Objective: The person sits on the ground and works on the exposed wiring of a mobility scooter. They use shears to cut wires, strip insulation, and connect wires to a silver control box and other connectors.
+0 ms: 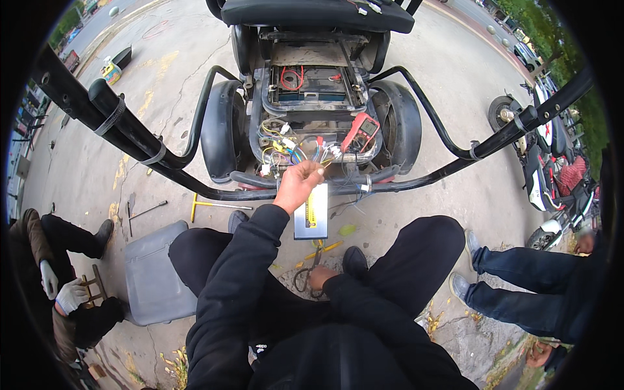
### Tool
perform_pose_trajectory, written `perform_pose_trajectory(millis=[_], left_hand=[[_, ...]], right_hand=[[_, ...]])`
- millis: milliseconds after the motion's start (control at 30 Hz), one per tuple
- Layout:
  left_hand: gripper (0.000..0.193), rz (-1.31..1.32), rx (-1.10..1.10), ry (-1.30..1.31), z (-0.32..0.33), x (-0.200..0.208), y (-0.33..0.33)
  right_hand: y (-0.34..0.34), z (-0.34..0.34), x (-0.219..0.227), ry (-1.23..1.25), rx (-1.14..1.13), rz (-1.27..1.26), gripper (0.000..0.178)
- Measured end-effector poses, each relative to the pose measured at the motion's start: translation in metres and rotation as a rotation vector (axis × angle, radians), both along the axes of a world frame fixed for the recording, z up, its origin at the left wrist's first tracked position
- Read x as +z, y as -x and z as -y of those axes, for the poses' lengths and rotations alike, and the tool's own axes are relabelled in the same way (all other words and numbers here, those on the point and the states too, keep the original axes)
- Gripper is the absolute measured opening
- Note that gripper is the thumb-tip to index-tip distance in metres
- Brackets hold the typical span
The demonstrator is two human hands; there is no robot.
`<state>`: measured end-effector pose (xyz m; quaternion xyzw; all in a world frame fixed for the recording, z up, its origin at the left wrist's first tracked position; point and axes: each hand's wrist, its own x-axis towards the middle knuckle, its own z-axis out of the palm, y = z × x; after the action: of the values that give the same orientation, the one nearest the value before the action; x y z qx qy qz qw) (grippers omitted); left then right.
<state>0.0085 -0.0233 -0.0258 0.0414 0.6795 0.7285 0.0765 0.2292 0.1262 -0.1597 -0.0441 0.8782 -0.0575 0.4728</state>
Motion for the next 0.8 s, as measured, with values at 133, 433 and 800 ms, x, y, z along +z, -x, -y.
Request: perform_pose_trajectory(millis=[133, 433, 800], left_hand=[[0.024, -0.044, -0.012, 0.138, 0.003, 0.0, -0.009], [0.026, -0.153, -0.025, 0.302, 0.003, 0.016, -0.01], [0.018, -0.319, -0.081, 0.508, 0.002, 0.031, -0.013]], right_hand=[[0.052, -0.028, 0.137, 0.339, 0.051, -0.406, 0.033], [0.233, -0.058, 0.231, 0.484, 0.604, -1.242, 0.031], [0.23, -0.076, 0.202, 0.563, 0.539, -1.217, 0.019]])
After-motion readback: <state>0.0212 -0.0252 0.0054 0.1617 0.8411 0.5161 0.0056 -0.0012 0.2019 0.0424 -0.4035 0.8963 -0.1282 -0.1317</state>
